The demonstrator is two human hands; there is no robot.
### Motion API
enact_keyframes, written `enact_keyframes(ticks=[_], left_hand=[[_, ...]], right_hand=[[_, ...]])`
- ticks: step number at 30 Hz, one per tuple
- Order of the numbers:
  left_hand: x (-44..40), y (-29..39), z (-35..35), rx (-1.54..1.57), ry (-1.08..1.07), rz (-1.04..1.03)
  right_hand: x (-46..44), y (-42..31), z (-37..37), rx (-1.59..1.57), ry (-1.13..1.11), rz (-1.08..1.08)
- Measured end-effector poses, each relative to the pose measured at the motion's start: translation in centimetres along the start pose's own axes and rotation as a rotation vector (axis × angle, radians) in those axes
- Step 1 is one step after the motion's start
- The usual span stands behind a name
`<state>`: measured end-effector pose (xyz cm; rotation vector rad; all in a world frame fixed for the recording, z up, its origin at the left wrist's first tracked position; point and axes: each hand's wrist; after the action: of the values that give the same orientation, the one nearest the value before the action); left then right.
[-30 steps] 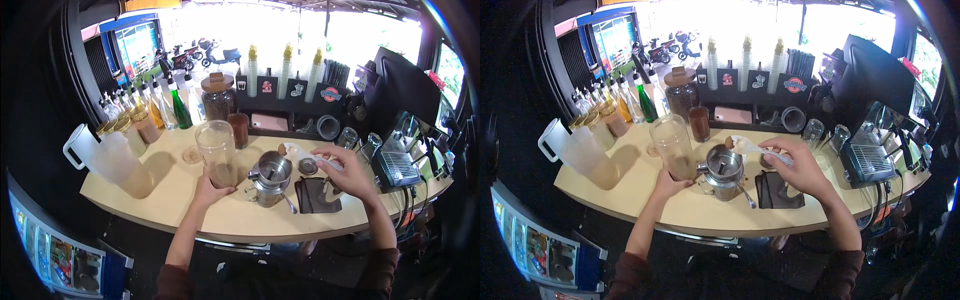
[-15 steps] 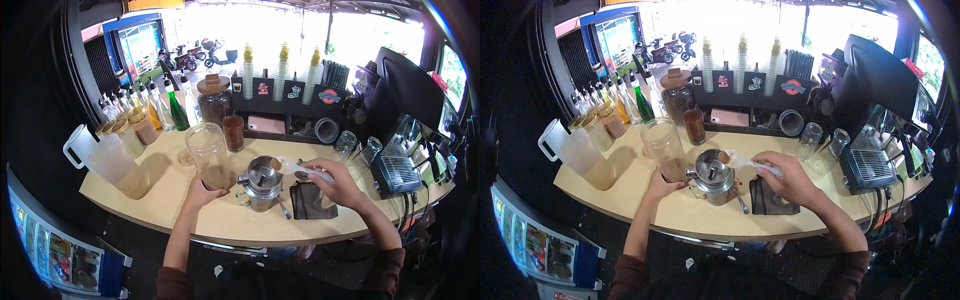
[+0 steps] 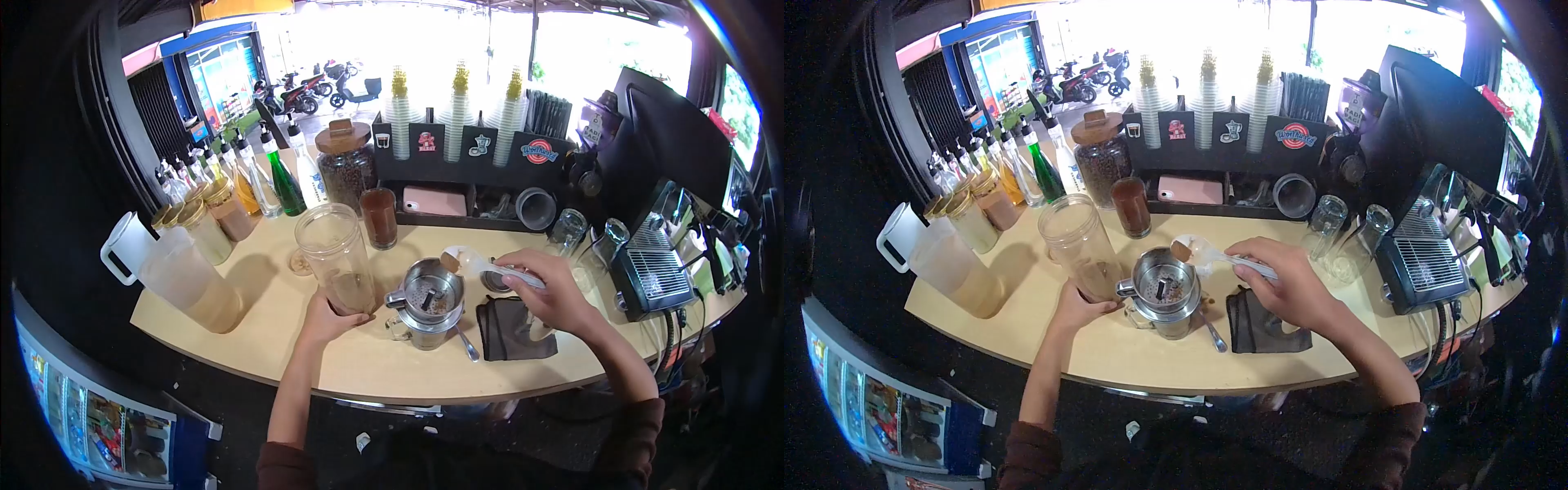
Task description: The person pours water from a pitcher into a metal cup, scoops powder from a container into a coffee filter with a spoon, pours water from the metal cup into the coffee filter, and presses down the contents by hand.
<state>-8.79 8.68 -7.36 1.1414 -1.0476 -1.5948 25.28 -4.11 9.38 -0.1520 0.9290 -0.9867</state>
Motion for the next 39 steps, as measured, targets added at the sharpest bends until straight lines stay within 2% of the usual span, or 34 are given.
enact_keyframes(ticks=[3,5,10,18,24,26,30,36,39], left_hand=[[0.0,-0.7,-0.1,0.033,0.030,-0.061],[-0.5,-2.1,0.1,0.156,-0.001,0.010],[-0.1,0.1,0.0,0.082,0.006,-0.033],[-0.1,-1.0,0.1,0.072,0.018,-0.070],[0.0,0.0,0.0,0.109,0.016,-0.080],[-0.2,-0.6,0.0,0.024,0.039,-0.119],[-0.3,-0.7,0.2,0.025,0.022,-0.078],[-0.1,0.2,0.0,0.014,0.018,-0.091],[-0.2,0.3,0.1,0.080,-0.025,0.007]], right_hand=[[-0.2,0.2,-0.5,-0.025,0.001,-0.025],[-0.3,0.3,-1.0,-0.011,0.035,-0.028],[-0.5,0.9,-1.9,-0.038,0.048,0.010],[-0.9,1.1,-2.2,-0.059,0.065,0.019],[-1.0,0.8,-2.5,-0.054,-0.013,0.023],[-1.0,0.8,-2.4,-0.054,0.015,-0.011],[-0.8,1.4,-2.3,-0.059,-0.003,-0.001],[-0.5,1.4,-2.0,-0.038,0.096,0.047],[-0.3,1.2,-1.5,-0.035,0.068,0.024]])
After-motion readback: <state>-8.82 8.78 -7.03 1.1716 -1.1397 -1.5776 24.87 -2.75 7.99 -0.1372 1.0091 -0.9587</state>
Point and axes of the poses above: each hand's wrist, its own x-axis away from the middle knuckle, its own z-axis out of the back of the hand, y = z × x, and after that the axes turned 8 degrees about y, right-handed
